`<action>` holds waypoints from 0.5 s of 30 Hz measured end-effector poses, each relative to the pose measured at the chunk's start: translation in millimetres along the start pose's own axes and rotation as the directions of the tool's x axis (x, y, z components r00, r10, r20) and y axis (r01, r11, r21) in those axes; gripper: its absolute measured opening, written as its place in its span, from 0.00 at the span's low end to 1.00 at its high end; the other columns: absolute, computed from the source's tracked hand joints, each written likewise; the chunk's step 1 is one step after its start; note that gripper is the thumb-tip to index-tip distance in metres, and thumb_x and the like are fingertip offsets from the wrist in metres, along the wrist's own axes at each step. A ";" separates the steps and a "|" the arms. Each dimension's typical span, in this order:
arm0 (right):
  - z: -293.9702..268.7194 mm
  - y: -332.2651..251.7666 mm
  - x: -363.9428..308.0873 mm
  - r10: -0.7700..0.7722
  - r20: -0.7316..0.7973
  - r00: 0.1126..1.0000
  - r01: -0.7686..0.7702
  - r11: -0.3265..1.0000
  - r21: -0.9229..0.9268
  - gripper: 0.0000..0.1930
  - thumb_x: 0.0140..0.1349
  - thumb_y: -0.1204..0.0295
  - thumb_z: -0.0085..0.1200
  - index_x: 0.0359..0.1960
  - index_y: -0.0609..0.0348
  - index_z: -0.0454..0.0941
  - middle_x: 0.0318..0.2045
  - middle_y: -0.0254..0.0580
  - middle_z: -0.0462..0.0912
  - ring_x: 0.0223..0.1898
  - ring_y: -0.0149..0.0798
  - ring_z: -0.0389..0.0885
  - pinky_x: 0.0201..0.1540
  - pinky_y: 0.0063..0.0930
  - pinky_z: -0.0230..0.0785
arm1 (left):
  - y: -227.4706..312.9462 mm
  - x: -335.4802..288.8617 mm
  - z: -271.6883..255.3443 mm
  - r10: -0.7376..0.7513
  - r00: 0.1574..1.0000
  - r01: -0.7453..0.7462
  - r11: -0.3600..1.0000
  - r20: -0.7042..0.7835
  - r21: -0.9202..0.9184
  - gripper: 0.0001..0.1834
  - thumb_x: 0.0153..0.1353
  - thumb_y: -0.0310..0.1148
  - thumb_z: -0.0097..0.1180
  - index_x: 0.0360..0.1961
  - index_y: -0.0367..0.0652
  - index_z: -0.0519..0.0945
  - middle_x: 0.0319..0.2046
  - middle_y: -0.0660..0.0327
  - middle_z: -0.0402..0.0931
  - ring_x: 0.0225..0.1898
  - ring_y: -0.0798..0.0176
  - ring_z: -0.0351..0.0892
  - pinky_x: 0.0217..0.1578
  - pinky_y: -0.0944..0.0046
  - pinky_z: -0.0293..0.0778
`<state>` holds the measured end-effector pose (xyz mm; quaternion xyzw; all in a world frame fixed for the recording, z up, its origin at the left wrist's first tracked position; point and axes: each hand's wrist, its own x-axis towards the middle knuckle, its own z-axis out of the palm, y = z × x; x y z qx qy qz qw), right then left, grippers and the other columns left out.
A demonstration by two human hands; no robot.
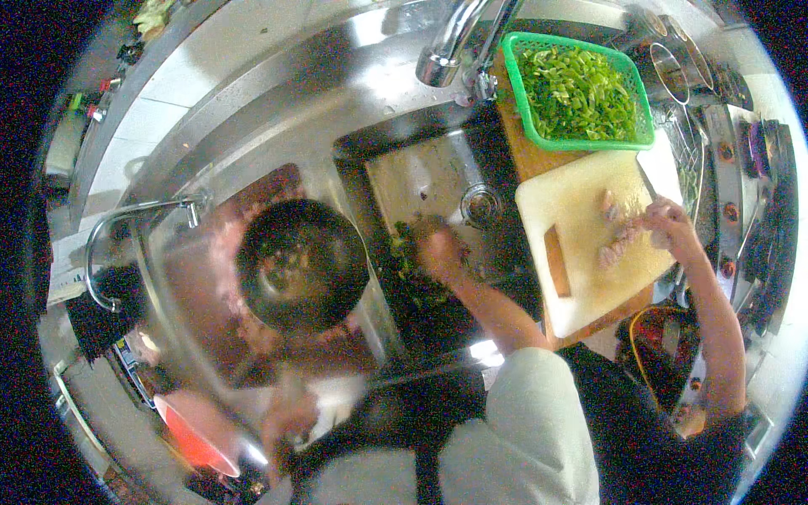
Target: The person chops raw meat on a cutting board using a cleaver, then gathers vegetable scraps from the sink and places them into a pan. They rinse the pan and proceed to wash a large quantity of diced meat in a sink, transferring the cleaned meat into a metal strainer.
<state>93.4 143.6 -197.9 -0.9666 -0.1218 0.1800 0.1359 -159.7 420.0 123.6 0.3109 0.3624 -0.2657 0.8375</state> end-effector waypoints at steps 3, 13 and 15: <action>-6.3 47.1 20.8 0.510 0.025 0.860 -0.503 0.837 0.213 0.24 0.60 0.59 0.54 0.51 0.65 0.73 0.57 0.59 0.71 0.54 0.54 0.75 0.50 0.47 0.71 | 1.1 0.1 1.2 -0.006 0.999 0.006 1.000 -0.044 0.001 0.20 0.64 0.26 0.49 0.57 0.39 0.65 0.18 0.69 0.57 0.13 0.76 0.53 0.13 0.72 0.49; 17.9 86.5 -34.7 0.689 0.003 0.725 -0.661 0.695 0.282 0.32 0.63 0.50 0.48 0.59 0.63 0.66 0.58 0.60 0.70 0.54 0.56 0.75 0.51 0.52 0.71 | -2.4 2.8 -0.6 -0.004 1.000 0.004 0.999 -0.004 0.032 0.20 0.66 0.26 0.47 0.58 0.39 0.63 0.17 0.70 0.55 0.12 0.77 0.52 0.12 0.72 0.48; 5.7 127.6 -30.4 0.751 0.084 0.655 -0.737 0.610 0.292 0.33 0.64 0.48 0.46 0.61 0.63 0.65 0.58 0.60 0.70 0.55 0.56 0.75 0.51 0.53 0.71 | -5.0 2.5 -5.0 -0.003 1.000 0.003 1.000 0.007 0.022 0.20 0.66 0.26 0.47 0.58 0.39 0.63 0.17 0.70 0.56 0.12 0.77 0.52 0.12 0.72 0.49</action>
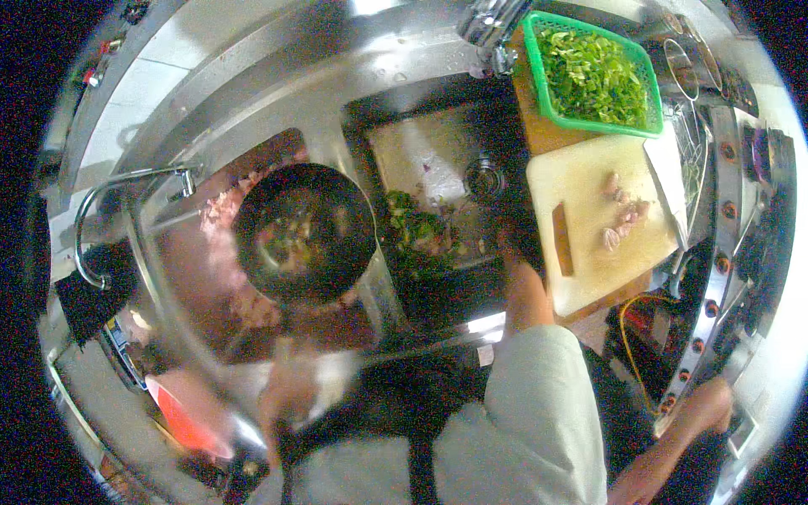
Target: The person chops raw meat on a cutting board using a cleaver, then gathers vegetable scraps from the sink and places them into a pan. They rinse the pan and proceed to wash a large quantity of diced meat in a sink, transferring the cleaned meat into a metal strainer.
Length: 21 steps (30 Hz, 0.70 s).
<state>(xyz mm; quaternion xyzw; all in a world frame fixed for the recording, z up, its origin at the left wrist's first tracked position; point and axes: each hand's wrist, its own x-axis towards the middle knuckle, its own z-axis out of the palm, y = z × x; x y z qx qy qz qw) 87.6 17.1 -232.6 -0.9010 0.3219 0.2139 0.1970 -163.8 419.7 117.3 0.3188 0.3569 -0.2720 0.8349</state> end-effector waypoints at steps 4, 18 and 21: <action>34.4 -7.0 -30.9 -0.161 0.117 0.980 0.172 0.981 -0.088 0.37 0.65 0.44 0.44 0.64 0.62 0.62 0.59 0.61 0.70 0.55 0.57 0.75 0.51 0.55 0.71 | -5.9 5.4 -7.8 0.017 0.999 -0.018 0.999 0.032 0.051 0.20 0.66 0.27 0.47 0.58 0.39 0.63 0.17 0.70 0.56 0.13 0.77 0.52 0.12 0.73 0.49; 76.2 -84.1 -128.2 -0.184 0.870 0.458 -0.062 0.969 0.238 0.44 0.60 0.38 0.51 0.71 0.49 0.53 0.67 0.52 0.61 0.62 0.55 0.68 0.61 0.51 0.62 | -6.4 5.6 -0.1 0.032 0.999 -0.032 0.981 0.004 0.192 0.18 0.67 0.27 0.47 0.57 0.41 0.64 0.17 0.71 0.55 0.12 0.78 0.53 0.11 0.74 0.49; 91.6 -60.0 -118.2 -0.266 0.921 0.284 -0.164 0.933 0.320 0.31 0.58 0.48 0.59 0.59 0.52 0.71 0.52 0.45 0.79 0.48 0.46 0.79 0.47 0.45 0.74 | -8.3 4.3 4.8 0.020 1.000 -0.018 0.993 -0.014 0.115 0.18 0.68 0.27 0.47 0.57 0.41 0.64 0.17 0.71 0.55 0.12 0.78 0.53 0.11 0.73 0.49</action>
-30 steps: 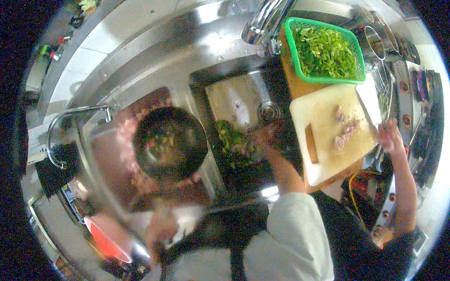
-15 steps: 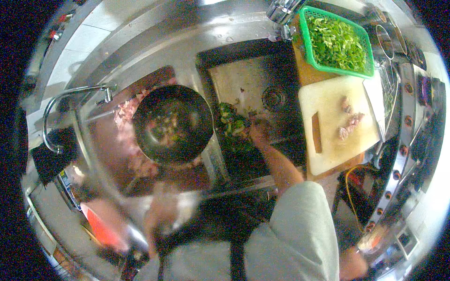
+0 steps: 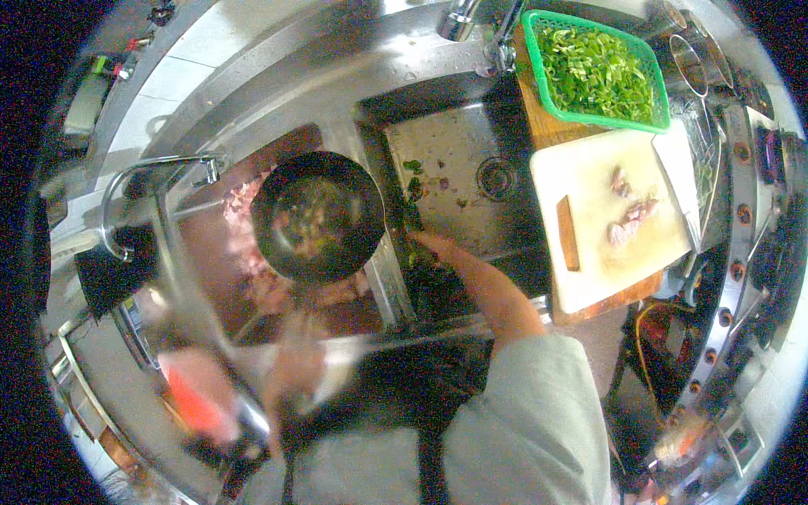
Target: The person chops raw meat on a cutting board using a cleaver, then gathers vegetable scraps from the sink and places them into a pan. They rinse the pan and proceed to wash a large quantity of diced meat in a sink, transferring the cleaned meat into a metal strainer.
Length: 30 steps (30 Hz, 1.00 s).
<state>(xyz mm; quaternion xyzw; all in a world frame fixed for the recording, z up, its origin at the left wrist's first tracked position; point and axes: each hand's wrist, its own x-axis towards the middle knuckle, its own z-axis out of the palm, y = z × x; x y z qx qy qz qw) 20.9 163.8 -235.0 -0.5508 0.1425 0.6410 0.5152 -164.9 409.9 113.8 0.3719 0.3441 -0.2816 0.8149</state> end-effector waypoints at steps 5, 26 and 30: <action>-5.4 12.1 -9.0 -0.029 0.143 0.989 0.050 0.989 -0.141 0.14 0.55 0.62 0.63 0.39 0.55 0.79 0.34 0.39 0.83 0.28 0.38 0.81 0.25 0.36 0.74 | 5.2 -7.0 19.3 0.011 0.999 -0.012 1.000 -0.045 -0.022 0.16 0.69 0.27 0.45 0.57 0.42 0.64 0.17 0.71 0.54 0.12 0.78 0.52 0.11 0.73 0.49; 140.4 -190.4 -235.2 -0.967 0.014 0.254 0.424 0.099 -0.900 0.25 0.50 0.67 0.66 0.49 0.66 0.75 0.48 0.59 0.77 0.45 0.50 0.81 0.45 0.41 0.76 | 13.2 19.0 62.3 -0.105 0.994 0.106 0.994 0.039 -0.037 0.17 0.71 0.27 0.42 0.58 0.37 0.64 0.18 0.70 0.56 0.13 0.77 0.53 0.11 0.73 0.53; 130.3 -172.7 -232.6 -0.943 0.101 0.317 0.391 0.033 -0.920 0.20 0.55 0.68 0.62 0.45 0.67 0.75 0.45 0.59 0.78 0.45 0.52 0.81 0.45 0.43 0.75 | 3.5 13.7 45.7 -0.054 0.998 0.053 0.998 0.022 0.045 0.17 0.70 0.25 0.42 0.58 0.35 0.64 0.20 0.69 0.58 0.13 0.79 0.53 0.10 0.75 0.52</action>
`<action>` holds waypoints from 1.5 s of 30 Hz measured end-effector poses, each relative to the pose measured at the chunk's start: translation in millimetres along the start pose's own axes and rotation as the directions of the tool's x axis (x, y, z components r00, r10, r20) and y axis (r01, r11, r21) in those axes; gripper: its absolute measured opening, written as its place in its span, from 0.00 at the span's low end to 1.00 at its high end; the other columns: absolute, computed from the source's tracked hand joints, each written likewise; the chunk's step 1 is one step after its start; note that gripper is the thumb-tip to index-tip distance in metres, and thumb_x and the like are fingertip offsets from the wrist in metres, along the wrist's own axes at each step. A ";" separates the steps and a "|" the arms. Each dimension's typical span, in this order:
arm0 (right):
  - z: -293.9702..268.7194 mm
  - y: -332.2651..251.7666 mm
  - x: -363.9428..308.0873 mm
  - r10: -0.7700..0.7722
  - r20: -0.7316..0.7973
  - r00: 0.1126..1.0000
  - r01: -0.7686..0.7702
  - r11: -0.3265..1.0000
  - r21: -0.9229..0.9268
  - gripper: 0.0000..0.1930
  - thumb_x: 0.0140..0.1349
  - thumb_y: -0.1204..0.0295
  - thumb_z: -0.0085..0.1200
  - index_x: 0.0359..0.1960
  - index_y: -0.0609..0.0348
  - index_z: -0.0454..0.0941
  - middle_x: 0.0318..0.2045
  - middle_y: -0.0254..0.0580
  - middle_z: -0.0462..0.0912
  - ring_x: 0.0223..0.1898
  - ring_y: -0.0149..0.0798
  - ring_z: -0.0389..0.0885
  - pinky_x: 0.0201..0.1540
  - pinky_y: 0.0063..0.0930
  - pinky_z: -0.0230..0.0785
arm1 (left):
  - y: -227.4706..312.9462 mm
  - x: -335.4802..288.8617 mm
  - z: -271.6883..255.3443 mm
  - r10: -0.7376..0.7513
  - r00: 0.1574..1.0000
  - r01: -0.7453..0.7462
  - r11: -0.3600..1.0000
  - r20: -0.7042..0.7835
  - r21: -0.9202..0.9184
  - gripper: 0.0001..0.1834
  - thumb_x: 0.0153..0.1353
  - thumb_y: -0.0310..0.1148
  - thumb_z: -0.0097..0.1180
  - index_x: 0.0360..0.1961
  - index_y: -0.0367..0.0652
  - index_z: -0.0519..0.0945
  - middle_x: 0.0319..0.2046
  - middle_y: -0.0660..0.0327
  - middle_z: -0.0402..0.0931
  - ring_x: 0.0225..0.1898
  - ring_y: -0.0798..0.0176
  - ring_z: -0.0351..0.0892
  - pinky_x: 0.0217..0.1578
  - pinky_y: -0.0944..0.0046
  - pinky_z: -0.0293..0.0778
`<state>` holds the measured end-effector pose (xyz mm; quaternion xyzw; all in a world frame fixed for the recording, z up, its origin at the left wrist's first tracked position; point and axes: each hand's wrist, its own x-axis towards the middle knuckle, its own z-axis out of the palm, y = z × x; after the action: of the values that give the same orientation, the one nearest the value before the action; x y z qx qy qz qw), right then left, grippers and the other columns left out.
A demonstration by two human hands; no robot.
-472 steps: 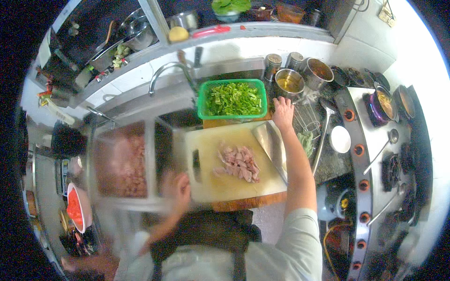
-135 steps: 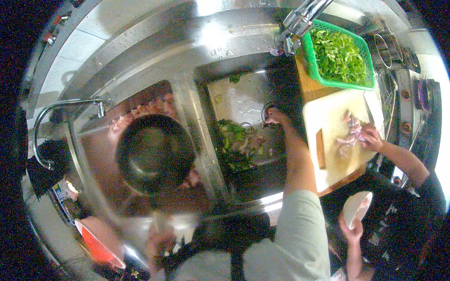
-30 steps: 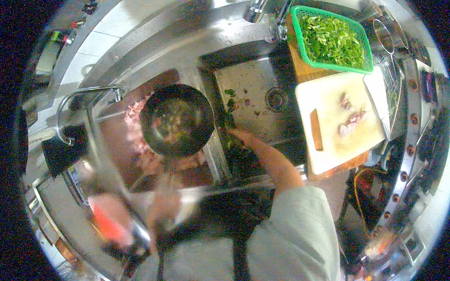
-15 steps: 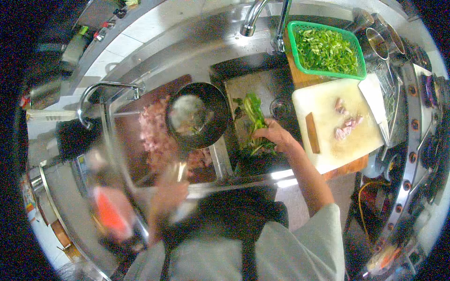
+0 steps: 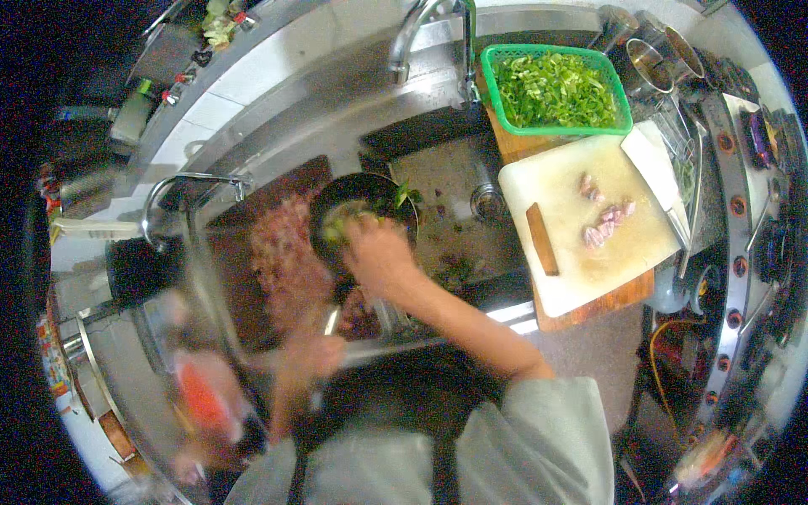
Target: The person chops raw meat on a cutting board using a cleaver, then gathers vegetable scraps from the sink and places them into a pan. They rinse the pan and proceed to wash a large quantity of diced meat in a sink, transferring the cleaned meat into a metal strainer.
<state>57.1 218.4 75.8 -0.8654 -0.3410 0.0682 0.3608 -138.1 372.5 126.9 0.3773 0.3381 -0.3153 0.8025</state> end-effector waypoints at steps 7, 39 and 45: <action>45.0 213.3 37.9 0.711 0.179 0.680 -0.720 0.693 -0.017 0.16 0.64 0.64 0.52 0.45 0.65 0.79 0.39 0.62 0.82 0.45 0.58 0.81 0.48 0.48 0.72 | -10.6 -4.2 -33.1 0.015 0.997 -0.015 1.000 0.074 -0.013 0.18 0.69 0.26 0.44 0.59 0.36 0.65 0.19 0.70 0.59 0.12 0.79 0.53 0.10 0.75 0.51; 167.4 289.1 -92.9 0.533 0.670 0.516 -0.160 0.829 -0.536 0.13 0.58 0.72 0.53 0.42 0.64 0.81 0.41 0.57 0.80 0.44 0.55 0.80 0.47 0.53 0.73 | -31.2 6.1 -60.2 -0.030 1.000 0.030 0.999 -0.005 0.011 0.20 0.66 0.25 0.47 0.59 0.36 0.65 0.19 0.70 0.57 0.13 0.79 0.53 0.12 0.74 0.50; 154.2 324.2 -134.1 0.475 0.630 0.614 -0.115 0.844 -0.524 0.13 0.64 0.67 0.49 0.42 0.60 0.82 0.40 0.55 0.81 0.41 0.53 0.81 0.47 0.50 0.74 | -29.2 6.1 -52.4 0.034 0.999 -0.023 0.939 0.027 -0.342 0.20 0.66 0.25 0.47 0.59 0.35 0.64 0.18 0.70 0.56 0.13 0.79 0.53 0.11 0.75 0.51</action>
<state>74.7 57.4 -271.6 -0.8636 -0.3117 0.3954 -0.0280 -172.8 398.7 85.2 0.2319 0.3693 -0.2461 0.8656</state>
